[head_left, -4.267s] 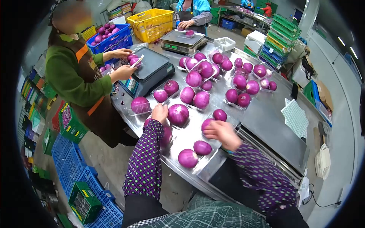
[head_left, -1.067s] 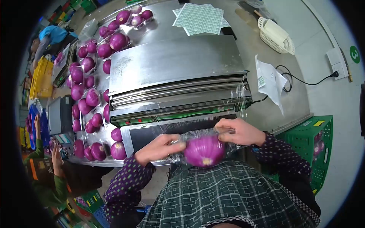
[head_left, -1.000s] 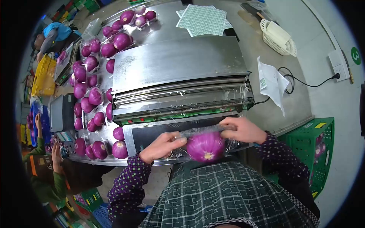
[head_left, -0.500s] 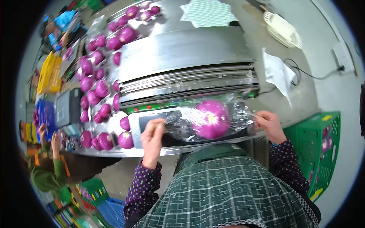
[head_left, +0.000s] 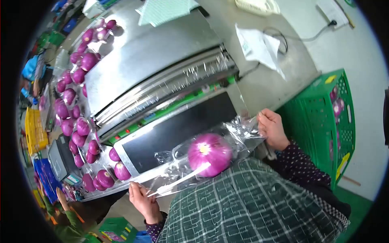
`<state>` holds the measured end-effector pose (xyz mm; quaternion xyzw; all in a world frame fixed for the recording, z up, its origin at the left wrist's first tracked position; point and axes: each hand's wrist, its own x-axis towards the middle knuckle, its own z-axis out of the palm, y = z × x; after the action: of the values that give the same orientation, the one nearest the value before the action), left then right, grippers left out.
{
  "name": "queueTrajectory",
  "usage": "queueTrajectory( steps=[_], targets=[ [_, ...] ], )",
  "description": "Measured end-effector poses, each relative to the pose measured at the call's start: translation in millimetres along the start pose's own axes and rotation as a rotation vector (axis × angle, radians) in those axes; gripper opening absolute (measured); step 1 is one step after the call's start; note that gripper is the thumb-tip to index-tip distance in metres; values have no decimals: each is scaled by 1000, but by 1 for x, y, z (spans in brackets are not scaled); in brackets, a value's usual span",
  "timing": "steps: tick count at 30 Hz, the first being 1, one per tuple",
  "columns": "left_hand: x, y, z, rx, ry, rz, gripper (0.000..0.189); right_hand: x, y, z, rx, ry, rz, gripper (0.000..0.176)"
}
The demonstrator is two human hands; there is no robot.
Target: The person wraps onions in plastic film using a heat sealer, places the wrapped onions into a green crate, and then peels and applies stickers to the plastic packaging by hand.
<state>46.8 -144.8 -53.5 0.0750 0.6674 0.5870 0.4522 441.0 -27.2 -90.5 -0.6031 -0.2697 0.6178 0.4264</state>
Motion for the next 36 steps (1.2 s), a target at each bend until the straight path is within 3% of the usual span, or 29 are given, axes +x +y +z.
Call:
queueTrajectory(
  steps=[2, 3, 4, 6, 8, 9, 14, 16, 18, 20, 22, 24, 26, 28, 30, 33, 34, 36],
  targets=[
    [21, -38, -35, 157, 129, -105, 20, -9, 33, -19, -24, -27, 139, 20],
    [43, -64, -64, 325, 141, -184, 21, -5, 50, -20, -111, -11, 227, 19],
    [48, -64, -52, 409, 89, -254, 22, -1, 66, -20, -192, 5, 304, 19],
    [37, -51, -20, 789, -224, -9, 23, -4, 78, -18, -185, -71, 271, 19],
    [11, -33, 2, 694, -293, 4, 24, -16, 72, 0, -236, -39, -7, 18],
    [4, -27, 9, 573, -343, -50, 27, -20, 67, -1, -181, -50, 4, 18],
    [-2, -44, 9, 541, -516, 191, 31, -33, 63, -4, -86, 64, 8, 18],
    [-7, -37, 17, 531, -487, 178, 29, -36, 60, -2, -96, 87, 3, 19],
    [0, -36, 25, 586, -429, 405, 30, -34, 56, 0, -147, 81, -74, 18],
    [-3, -29, 41, 533, -407, 350, 32, -31, 53, 4, -156, 70, -93, 19],
    [-3, -28, 54, 824, -517, 276, 31, -30, 51, 9, -165, 58, -106, 20],
    [1, -37, 58, 891, -516, 286, 28, -29, 48, 11, -156, 34, -117, 19],
    [7, -39, 53, 389, -361, 141, 31, -28, 34, 8, -94, 105, -117, 19],
    [4, -29, 47, 209, -255, 145, 30, -33, 18, 5, -31, 180, -109, 19],
    [3, -23, 47, 92, -70, 82, 28, -41, 4, 0, -56, 77, 28, 19],
    [3, -15, 56, -191, 42, -118, 29, -39, 13, 12, -111, 20, 109, 19],
    [8, -17, 49, -189, 30, -128, 29, -36, 18, 10, -120, -2, 124, 20],
    [13, -17, 35, -577, -349, -510, 31, -34, 18, 0, -79, 2, 115, 21]
  ],
)
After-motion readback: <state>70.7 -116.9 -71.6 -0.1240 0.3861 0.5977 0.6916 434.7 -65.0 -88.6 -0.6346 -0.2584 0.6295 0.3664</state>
